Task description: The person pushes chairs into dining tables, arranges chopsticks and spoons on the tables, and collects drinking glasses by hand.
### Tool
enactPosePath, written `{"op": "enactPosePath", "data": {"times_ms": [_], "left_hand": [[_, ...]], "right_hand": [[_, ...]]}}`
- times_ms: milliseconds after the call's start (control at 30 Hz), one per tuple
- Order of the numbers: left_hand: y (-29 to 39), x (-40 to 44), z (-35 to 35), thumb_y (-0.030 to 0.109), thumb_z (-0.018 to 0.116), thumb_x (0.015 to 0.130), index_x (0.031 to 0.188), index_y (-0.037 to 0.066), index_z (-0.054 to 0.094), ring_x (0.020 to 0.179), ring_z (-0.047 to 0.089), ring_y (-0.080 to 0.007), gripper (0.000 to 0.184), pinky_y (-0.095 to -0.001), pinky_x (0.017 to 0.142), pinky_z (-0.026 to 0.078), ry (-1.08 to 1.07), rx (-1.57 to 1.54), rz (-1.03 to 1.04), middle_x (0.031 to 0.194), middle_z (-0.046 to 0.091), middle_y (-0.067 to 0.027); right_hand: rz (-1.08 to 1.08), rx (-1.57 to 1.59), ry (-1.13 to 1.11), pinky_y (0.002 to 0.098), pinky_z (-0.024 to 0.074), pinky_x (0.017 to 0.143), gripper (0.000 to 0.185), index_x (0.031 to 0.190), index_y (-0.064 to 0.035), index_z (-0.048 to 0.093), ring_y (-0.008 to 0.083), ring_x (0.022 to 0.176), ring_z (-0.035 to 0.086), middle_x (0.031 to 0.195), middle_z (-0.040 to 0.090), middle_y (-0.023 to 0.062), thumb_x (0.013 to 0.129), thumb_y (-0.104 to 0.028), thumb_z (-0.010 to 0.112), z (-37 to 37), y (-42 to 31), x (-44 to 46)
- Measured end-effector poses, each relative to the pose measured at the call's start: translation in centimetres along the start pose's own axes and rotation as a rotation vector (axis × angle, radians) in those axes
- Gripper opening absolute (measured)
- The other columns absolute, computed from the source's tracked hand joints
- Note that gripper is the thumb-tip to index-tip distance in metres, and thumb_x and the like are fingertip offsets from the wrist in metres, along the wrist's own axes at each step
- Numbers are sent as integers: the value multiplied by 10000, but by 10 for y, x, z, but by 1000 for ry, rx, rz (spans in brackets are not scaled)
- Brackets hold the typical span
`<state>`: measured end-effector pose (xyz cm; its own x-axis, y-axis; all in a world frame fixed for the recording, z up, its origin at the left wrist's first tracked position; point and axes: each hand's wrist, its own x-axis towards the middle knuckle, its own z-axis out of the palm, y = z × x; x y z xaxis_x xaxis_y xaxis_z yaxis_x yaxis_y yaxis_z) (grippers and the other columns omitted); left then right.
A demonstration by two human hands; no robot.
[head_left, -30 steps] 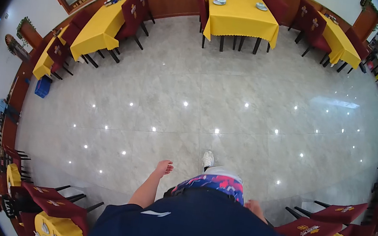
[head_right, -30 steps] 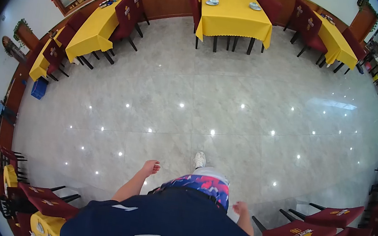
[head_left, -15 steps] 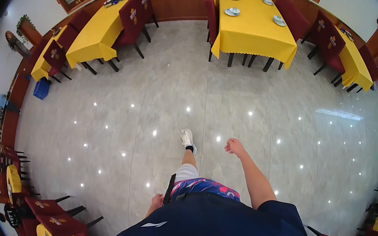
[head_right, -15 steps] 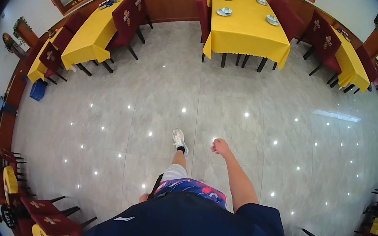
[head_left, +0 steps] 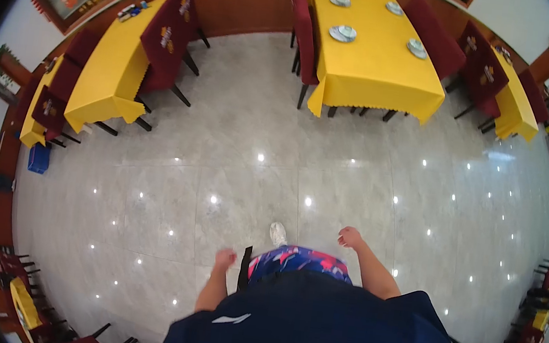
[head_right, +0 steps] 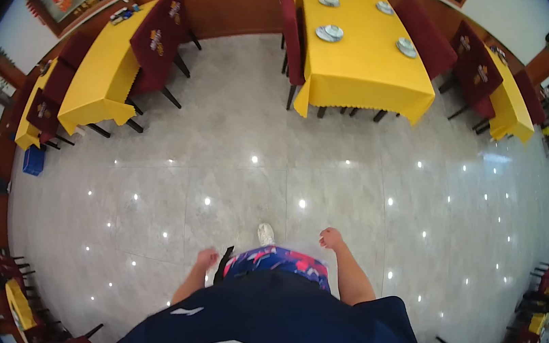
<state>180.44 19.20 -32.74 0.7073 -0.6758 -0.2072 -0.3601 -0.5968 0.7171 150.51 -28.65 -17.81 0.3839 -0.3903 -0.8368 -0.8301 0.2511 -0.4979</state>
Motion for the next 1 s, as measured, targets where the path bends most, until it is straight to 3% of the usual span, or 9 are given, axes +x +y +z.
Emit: {"op": "enactPosePath", "data": {"times_ms": [67, 300, 367, 433, 633, 733, 767, 833, 1000], "left_hand": [[52, 105, -45, 169, 580, 845, 777, 50, 663, 520, 577, -188, 160, -352, 438, 442, 15, -893, -685, 607, 599, -81], [222, 424, -148, 215, 517, 869, 765, 79, 581, 674, 631, -165, 182, -300, 564, 483, -84, -634, -486, 732, 643, -73], [254, 479, -154, 218, 522, 869, 795, 78, 588, 676, 635, -163, 172, -297, 570, 485, -84, -656, -486, 753, 659, -72], [255, 517, -151, 221, 526, 870, 825, 77, 594, 679, 638, -161, 165, -295, 576, 487, -74, -679, -499, 775, 674, -71], [201, 550, -136, 250, 533, 873, 762, 102, 584, 661, 650, -194, 192, -347, 542, 513, -137, -706, -657, 746, 650, -86], [199, 542, -149, 292, 520, 880, 992, 83, 595, 715, 639, -195, 248, -348, 658, 501, -132, -666, -887, 833, 683, -102], [196, 536, -154, 280, 514, 880, 1082, 85, 577, 731, 626, -182, 288, -358, 733, 492, -122, -732, -959, 861, 680, -99], [162, 524, -146, 235, 496, 875, 1040, 70, 604, 593, 558, -156, 258, -315, 552, 451, -46, -833, -1051, 766, 614, -60], [76, 570, -150, 224, 503, 879, 1002, 66, 625, 518, 525, -156, 234, -312, 459, 417, -184, -779, -898, 692, 584, -50]], "right_hand": [[62, 135, 86, 378, 529, 613, 254, 1013, -58, 624, 211, 675, 662, 830, 683, 110, 875, -249, 528, -5, 14, -3], [327, 443, 225, 381, 505, 513, 214, 948, -27, 615, 234, 557, 615, 754, 657, 154, 857, -193, 516, -17, 43, 33], [71, -86, -33, 382, 501, 504, 187, 863, -19, 615, 232, 541, 599, 723, 634, 146, 849, -187, 533, -21, 53, 76], [43, -111, -41, 389, 508, 518, 187, 860, -20, 621, 238, 557, 606, 721, 634, 146, 847, -188, 540, -36, 20, 114], [-183, -207, -7, 429, 547, 608, 187, 842, -26, 658, 269, 654, 646, 711, 633, 144, 835, -197, 580, -111, -165, 244], [-350, -784, 67, 384, 551, 636, 257, 713, -90, 698, 216, 673, 696, 721, 705, 94, 824, -254, 533, -178, -282, 353], [-635, -1087, 35, 390, 547, 603, 286, 712, -79, 688, 234, 607, 681, 684, 690, 109, 844, -270, 521, -204, -318, 389], [-184, -207, 242, 400, 515, 525, 281, 750, -33, 650, 244, 510, 637, 607, 645, 134, 851, -258, 516, -228, -454, 381], [-366, 85, 312, 325, 498, 473, 237, 919, -36, 622, 173, 526, 606, 671, 626, 81, 914, -237, 497, -272, -676, 449]]}}
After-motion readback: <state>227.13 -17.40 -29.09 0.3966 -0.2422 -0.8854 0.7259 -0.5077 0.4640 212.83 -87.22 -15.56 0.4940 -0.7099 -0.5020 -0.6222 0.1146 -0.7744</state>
